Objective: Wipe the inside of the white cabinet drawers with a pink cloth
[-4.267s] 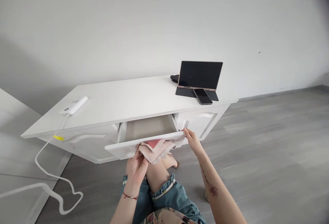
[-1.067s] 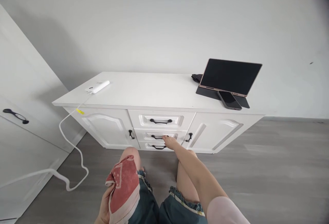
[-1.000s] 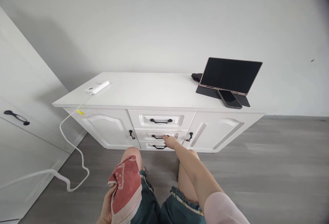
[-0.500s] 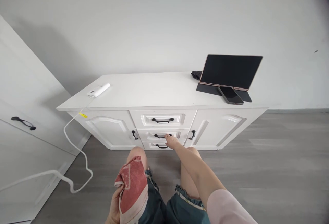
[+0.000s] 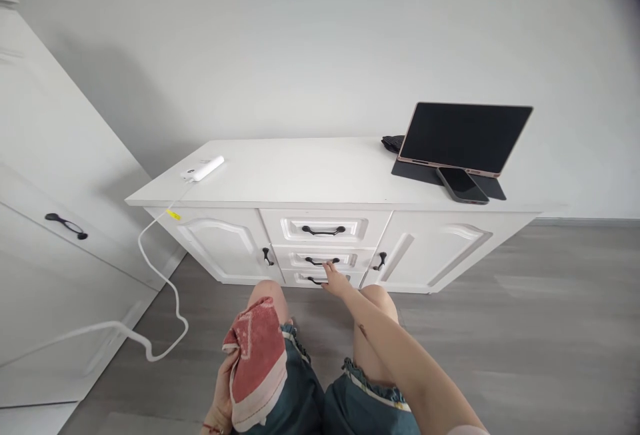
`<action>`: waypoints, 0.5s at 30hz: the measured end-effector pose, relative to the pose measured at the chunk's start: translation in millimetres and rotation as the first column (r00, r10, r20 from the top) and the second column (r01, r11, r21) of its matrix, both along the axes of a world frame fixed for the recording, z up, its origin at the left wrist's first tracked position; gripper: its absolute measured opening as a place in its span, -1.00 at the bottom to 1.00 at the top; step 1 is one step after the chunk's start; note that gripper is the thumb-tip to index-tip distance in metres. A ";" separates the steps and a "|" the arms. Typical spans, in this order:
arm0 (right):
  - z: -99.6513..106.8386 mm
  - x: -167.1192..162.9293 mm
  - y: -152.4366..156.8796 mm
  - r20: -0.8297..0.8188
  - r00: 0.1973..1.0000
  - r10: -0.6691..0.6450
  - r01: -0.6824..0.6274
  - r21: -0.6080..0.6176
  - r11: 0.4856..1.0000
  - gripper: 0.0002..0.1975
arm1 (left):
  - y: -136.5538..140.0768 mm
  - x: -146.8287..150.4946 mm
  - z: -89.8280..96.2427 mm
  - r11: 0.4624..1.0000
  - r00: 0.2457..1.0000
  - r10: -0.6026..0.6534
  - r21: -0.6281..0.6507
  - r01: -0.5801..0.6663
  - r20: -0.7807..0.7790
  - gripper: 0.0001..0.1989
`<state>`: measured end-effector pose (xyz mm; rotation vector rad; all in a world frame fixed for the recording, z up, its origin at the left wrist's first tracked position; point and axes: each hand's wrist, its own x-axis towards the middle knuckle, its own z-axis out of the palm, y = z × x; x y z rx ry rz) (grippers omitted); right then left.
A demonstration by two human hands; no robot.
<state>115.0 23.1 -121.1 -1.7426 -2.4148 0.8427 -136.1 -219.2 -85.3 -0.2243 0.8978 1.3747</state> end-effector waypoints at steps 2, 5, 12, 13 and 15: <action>0.8 5.8 6.1 -0.034 0.999 0.009 -0.010 -0.010 1.000 -0.31 | 1.5 -2.5 2.5 1.000 0.999 -0.018 0.018 0.018 0.032 -0.67; 0.0 12.2 16.2 -0.078 0.997 0.023 -0.024 -0.015 1.000 -0.38 | 3.0 -8.2 7.2 0.992 0.985 -0.123 0.041 0.119 0.124 -0.66; -9.6 17.0 24.5 -0.105 0.994 0.041 -0.043 -0.014 0.999 -0.33 | -24.8 -33.1 13.6 0.963 0.988 -0.143 0.239 0.127 0.053 -0.60; -11.1 16.8 23.7 -0.105 0.993 0.044 -0.045 -0.010 0.999 -0.32 | -30.4 -37.6 15.7 0.959 0.990 -0.139 0.250 0.131 0.017 -0.58; -13.8 15.1 20.8 -0.100 0.994 0.038 -0.038 0.004 0.999 -0.32 | -37.8 -45.8 22.0 0.960 0.989 -0.147 0.237 0.150 -0.031 -0.54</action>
